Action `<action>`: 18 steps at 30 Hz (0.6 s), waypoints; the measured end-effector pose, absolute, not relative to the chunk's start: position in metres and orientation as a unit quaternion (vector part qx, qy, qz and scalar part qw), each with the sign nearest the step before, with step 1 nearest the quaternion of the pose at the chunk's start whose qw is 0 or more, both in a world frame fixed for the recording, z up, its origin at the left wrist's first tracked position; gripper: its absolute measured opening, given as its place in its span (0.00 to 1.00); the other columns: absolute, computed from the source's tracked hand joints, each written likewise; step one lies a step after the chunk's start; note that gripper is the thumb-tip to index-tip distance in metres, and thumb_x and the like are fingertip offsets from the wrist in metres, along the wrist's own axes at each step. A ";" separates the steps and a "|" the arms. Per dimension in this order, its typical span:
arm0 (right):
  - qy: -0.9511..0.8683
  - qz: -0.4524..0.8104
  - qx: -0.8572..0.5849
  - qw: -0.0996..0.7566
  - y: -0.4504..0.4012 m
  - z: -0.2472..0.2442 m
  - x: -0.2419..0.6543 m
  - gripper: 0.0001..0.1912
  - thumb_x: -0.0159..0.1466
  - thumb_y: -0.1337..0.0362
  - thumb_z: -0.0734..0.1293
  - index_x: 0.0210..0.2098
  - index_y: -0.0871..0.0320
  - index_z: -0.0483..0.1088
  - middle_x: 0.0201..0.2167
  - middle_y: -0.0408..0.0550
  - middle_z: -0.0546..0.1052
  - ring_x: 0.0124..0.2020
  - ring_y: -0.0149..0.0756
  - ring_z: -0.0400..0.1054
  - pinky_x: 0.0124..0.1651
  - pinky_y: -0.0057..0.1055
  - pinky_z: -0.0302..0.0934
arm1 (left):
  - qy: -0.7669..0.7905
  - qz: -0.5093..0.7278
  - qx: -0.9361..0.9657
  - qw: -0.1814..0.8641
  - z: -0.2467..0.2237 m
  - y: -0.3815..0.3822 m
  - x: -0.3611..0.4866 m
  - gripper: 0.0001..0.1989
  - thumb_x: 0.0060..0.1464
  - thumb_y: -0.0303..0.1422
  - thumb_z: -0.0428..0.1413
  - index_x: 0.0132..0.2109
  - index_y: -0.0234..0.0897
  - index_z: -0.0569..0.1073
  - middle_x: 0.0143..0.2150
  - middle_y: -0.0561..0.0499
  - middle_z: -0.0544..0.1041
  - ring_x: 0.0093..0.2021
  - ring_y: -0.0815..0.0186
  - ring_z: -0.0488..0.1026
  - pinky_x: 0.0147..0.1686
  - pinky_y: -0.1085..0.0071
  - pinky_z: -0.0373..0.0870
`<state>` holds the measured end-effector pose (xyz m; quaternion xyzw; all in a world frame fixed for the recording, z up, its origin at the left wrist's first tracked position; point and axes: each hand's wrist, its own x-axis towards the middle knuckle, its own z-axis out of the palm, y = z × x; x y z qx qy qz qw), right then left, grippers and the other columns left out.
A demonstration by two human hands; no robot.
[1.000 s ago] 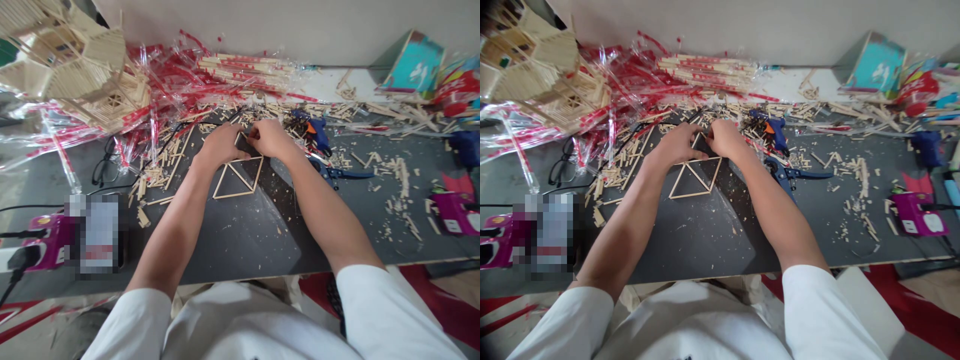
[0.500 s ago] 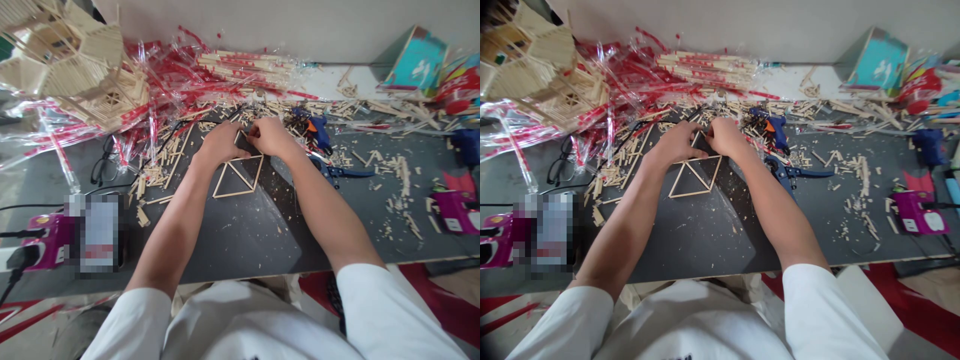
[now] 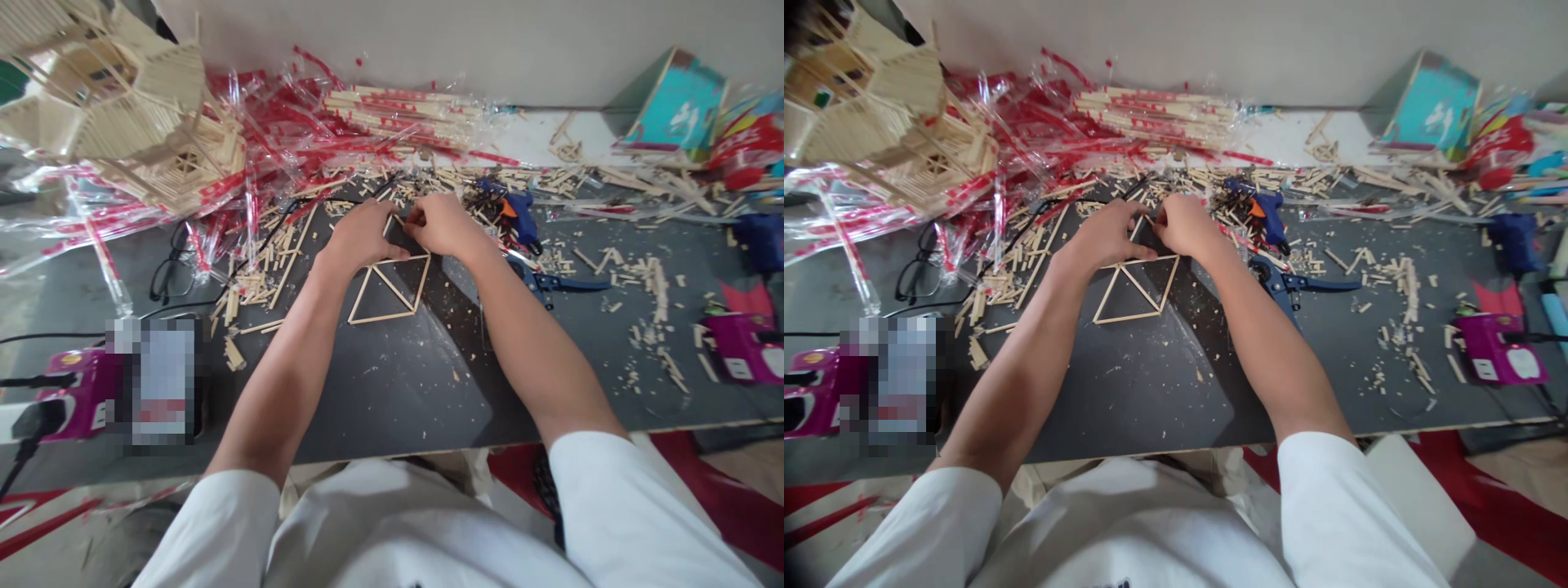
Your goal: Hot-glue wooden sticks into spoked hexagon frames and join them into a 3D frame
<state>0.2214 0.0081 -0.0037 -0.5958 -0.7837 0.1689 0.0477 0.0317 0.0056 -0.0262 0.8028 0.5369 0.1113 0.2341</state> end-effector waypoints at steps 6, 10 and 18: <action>-0.783 0.170 -0.596 0.042 0.008 -0.002 0.222 0.12 0.74 0.71 0.71 0.50 0.67 0.88 0.46 0.61 0.89 0.54 0.56 0.85 0.64 0.45 0.76 | 0.532 0.111 0.806 0.235 -0.027 0.006 0.031 0.45 0.51 0.44 0.79 0.73 0.37 0.79 0.66 0.37 0.83 0.67 0.39 0.80 0.65 0.56 0.75; -0.783 0.168 -0.598 0.037 0.007 0.001 0.221 0.12 0.74 0.71 0.71 0.50 0.66 0.88 0.46 0.60 0.89 0.55 0.56 0.85 0.64 0.45 0.76 | 0.536 0.105 0.805 0.232 -0.028 0.007 0.031 0.45 0.51 0.45 0.79 0.73 0.37 0.79 0.64 0.38 0.83 0.66 0.40 0.80 0.64 0.56 0.75; -0.785 0.165 -0.596 0.034 0.007 0.001 0.221 0.13 0.73 0.72 0.71 0.51 0.67 0.88 0.47 0.61 0.89 0.55 0.56 0.85 0.64 0.45 0.76 | 0.539 0.110 0.803 0.229 -0.027 0.005 0.032 0.45 0.51 0.45 0.79 0.73 0.38 0.80 0.64 0.39 0.83 0.66 0.40 0.81 0.65 0.55 0.75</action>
